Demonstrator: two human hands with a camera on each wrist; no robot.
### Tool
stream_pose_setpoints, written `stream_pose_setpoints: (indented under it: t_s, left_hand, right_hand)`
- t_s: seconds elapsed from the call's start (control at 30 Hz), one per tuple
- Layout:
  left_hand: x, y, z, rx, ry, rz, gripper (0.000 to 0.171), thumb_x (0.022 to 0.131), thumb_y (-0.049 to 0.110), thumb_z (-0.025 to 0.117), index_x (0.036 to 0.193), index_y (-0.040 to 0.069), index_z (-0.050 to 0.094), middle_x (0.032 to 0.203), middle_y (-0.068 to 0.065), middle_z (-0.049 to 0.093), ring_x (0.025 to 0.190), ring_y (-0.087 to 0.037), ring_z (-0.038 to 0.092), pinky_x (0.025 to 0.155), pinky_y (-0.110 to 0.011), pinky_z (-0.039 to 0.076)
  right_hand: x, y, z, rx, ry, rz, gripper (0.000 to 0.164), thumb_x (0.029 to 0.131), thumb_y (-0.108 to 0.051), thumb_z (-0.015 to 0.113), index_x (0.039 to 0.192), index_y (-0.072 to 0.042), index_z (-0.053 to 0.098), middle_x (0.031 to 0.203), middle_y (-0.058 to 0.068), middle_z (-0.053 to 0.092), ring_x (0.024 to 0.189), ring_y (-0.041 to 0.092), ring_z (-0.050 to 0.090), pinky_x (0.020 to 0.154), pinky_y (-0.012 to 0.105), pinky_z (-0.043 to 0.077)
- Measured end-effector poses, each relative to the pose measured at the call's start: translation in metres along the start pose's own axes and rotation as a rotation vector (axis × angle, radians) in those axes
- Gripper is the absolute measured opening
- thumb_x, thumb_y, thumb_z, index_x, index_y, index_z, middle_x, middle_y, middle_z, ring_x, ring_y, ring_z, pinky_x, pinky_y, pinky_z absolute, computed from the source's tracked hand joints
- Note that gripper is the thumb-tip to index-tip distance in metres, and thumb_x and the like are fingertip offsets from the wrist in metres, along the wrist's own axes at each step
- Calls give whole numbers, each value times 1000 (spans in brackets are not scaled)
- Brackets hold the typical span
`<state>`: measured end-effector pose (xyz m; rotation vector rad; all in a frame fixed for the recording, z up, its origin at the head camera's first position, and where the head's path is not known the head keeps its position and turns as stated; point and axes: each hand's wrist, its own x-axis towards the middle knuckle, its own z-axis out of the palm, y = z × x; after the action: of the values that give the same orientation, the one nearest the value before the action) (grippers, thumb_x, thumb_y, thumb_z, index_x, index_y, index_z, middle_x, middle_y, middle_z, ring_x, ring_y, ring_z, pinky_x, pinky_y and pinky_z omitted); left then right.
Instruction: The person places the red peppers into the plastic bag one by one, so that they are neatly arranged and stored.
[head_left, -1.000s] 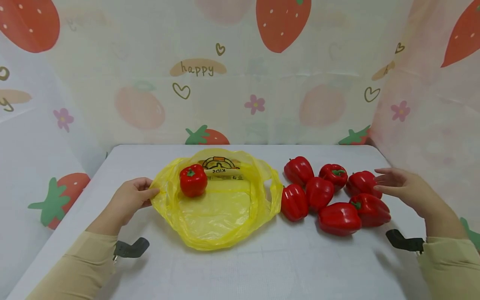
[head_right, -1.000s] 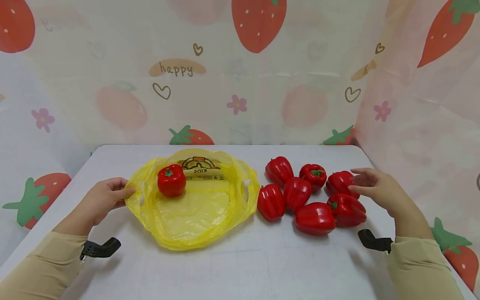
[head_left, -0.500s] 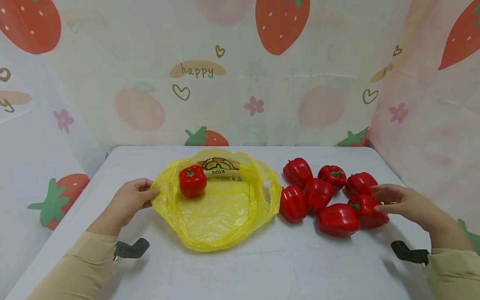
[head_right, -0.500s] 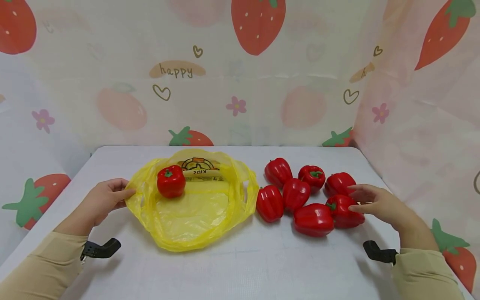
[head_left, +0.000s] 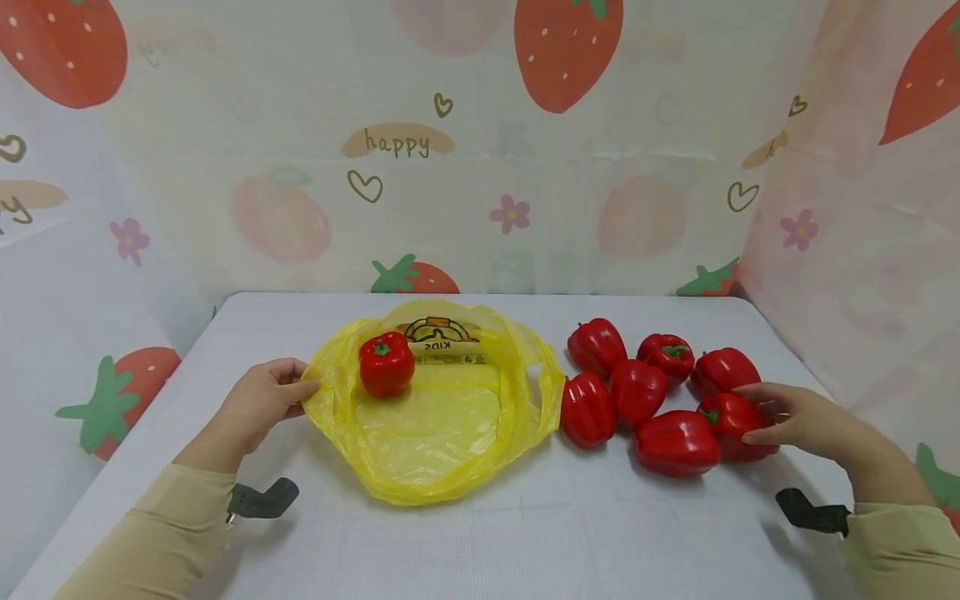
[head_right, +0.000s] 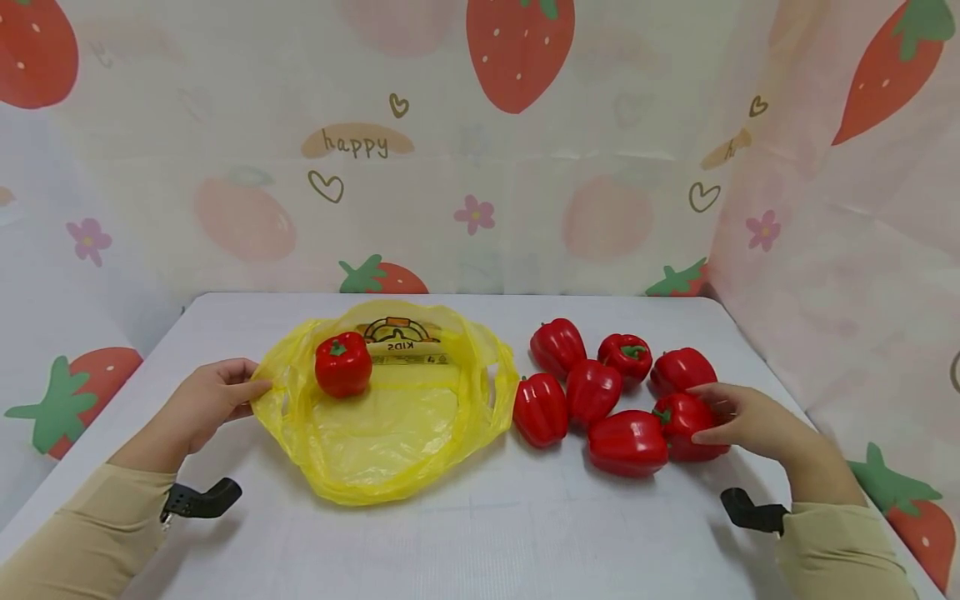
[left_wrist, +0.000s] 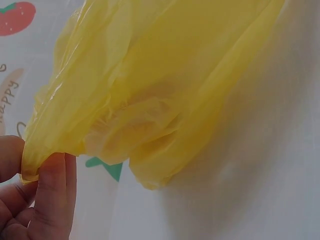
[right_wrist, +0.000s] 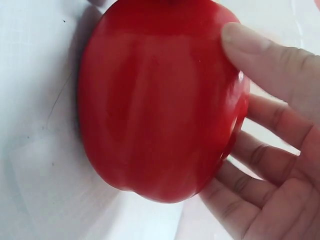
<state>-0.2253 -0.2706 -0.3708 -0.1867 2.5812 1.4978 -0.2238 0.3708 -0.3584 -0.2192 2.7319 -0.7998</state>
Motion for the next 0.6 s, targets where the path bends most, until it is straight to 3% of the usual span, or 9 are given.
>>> stream_pose_setpoints:
  t_s: [0.4,0.6]
  left_hand:
    - [1,-2,1,14,3,7,38,89,33,58,111,2,54,106,-14,56,85,-21,58,77,-27,53]
    - [0,-1,2,16,7,4,38,89,33,59,111,2,54,106,-14,56,85,-21,58,77,-27,53]
  right_hand:
    - [3,-7,6,-42,-17,34,87,63,-32,81,131,4,39,119,29,45,107,47,40,68,42,54]
    - [4,-7,6,-60,-16,21,84,65,-30,81,129,5,39,116,27,48,104,43,43,67,40,54]
